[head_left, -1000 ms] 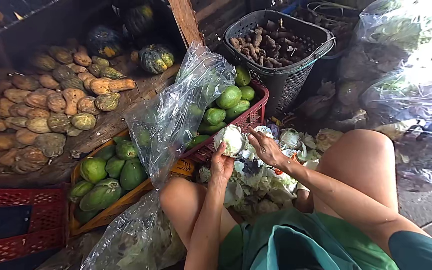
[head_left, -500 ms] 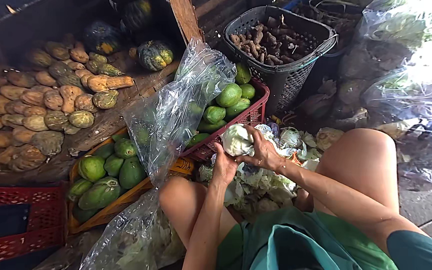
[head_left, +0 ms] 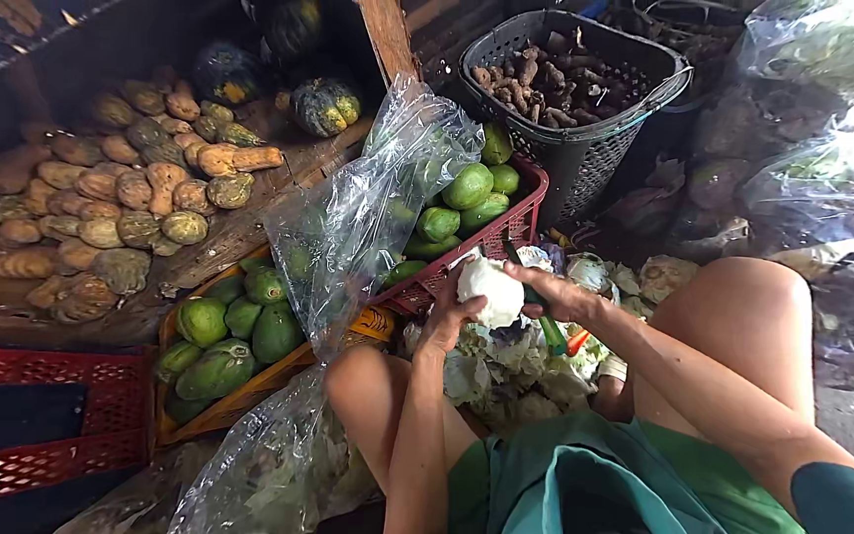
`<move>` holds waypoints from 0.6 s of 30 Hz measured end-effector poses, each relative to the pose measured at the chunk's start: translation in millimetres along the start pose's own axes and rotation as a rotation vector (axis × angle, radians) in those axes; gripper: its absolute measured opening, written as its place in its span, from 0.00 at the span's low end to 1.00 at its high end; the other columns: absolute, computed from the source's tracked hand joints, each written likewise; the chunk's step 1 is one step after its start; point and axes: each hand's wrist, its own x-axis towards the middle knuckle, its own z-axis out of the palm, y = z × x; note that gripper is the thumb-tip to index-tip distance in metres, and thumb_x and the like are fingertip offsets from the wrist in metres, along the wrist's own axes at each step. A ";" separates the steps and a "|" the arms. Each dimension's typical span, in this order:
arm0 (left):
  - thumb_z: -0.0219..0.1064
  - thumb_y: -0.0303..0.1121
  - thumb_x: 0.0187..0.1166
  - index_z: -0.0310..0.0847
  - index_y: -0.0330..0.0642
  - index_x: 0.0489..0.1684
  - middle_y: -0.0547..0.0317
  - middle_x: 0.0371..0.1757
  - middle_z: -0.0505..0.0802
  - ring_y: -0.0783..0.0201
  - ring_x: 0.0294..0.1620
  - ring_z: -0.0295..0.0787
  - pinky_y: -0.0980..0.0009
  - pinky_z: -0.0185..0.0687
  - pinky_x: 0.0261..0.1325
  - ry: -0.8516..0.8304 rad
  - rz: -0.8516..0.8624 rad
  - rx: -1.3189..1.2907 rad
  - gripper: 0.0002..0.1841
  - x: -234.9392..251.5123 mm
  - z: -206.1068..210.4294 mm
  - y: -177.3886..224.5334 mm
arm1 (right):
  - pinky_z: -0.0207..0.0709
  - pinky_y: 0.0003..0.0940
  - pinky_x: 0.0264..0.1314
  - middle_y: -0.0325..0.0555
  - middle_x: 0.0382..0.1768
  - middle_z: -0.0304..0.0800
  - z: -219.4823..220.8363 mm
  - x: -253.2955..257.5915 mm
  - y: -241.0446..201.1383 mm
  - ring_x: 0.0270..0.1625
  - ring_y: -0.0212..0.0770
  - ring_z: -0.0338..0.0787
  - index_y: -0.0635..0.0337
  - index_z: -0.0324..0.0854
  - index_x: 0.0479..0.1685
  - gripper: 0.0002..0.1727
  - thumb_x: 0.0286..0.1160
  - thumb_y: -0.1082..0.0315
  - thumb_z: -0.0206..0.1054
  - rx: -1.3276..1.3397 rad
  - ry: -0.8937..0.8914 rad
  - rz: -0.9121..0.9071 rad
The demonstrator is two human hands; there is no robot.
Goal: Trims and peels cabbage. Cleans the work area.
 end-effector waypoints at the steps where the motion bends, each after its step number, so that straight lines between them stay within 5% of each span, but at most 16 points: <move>1: 0.75 0.35 0.58 0.61 0.46 0.86 0.45 0.66 0.85 0.58 0.54 0.89 0.62 0.90 0.52 -0.008 -0.022 -0.001 0.46 1.0 0.5 -1.5 | 0.66 0.18 0.16 0.32 0.20 0.76 3.9 -0.3 2.3 0.13 0.24 0.69 0.51 0.76 0.51 0.17 0.92 0.49 0.52 -0.073 0.062 -0.049; 4: 0.78 0.33 0.50 0.60 0.45 0.85 0.46 0.65 0.85 0.59 0.56 0.89 0.62 0.90 0.54 -0.026 -0.005 -0.048 0.50 1.5 -4.4 -10.0 | 0.67 0.22 0.18 0.36 0.21 0.78 7.5 -1.0 10.0 0.15 0.27 0.70 0.60 0.78 0.62 0.15 0.90 0.59 0.57 -0.141 0.167 -0.237; 8: 0.82 0.31 0.38 0.62 0.40 0.84 0.51 0.70 0.85 0.63 0.64 0.86 0.63 0.85 0.68 -0.084 0.205 -0.038 0.56 -2.5 -17.1 -8.2 | 0.66 0.20 0.17 0.30 0.13 0.76 4.6 -7.4 -0.8 0.11 0.24 0.68 0.56 0.81 0.37 0.09 0.83 0.74 0.56 0.051 0.173 -0.451; 12: 0.86 0.30 0.33 0.66 0.37 0.83 0.44 0.75 0.81 0.57 0.72 0.82 0.59 0.81 0.74 -0.088 0.249 0.101 0.58 -18.2 -19.3 -7.8 | 0.68 0.18 0.19 0.31 0.28 0.86 1.5 -11.1 -0.9 0.15 0.22 0.71 0.57 0.82 0.52 0.09 0.75 0.70 0.67 -0.222 0.072 -0.544; 14: 0.86 0.30 0.32 0.67 0.36 0.81 0.43 0.75 0.81 0.57 0.72 0.81 0.59 0.80 0.74 -0.064 0.231 0.124 0.57 -27.8 -18.3 -9.6 | 0.67 0.18 0.18 0.27 0.23 0.85 8.9 -10.5 2.9 0.15 0.20 0.70 0.55 0.85 0.40 0.03 0.72 0.70 0.69 -0.315 0.079 -0.579; 18: 0.82 0.26 0.38 0.66 0.33 0.80 0.44 0.70 0.84 0.60 0.66 0.85 0.61 0.84 0.70 0.106 0.223 -0.046 0.52 -44.4 -16.9 -6.0 | 0.66 0.18 0.16 0.25 0.19 0.83 5.5 -15.8 -7.4 0.13 0.20 0.70 0.46 0.83 0.37 0.05 0.70 0.71 0.67 -0.201 -0.161 -0.496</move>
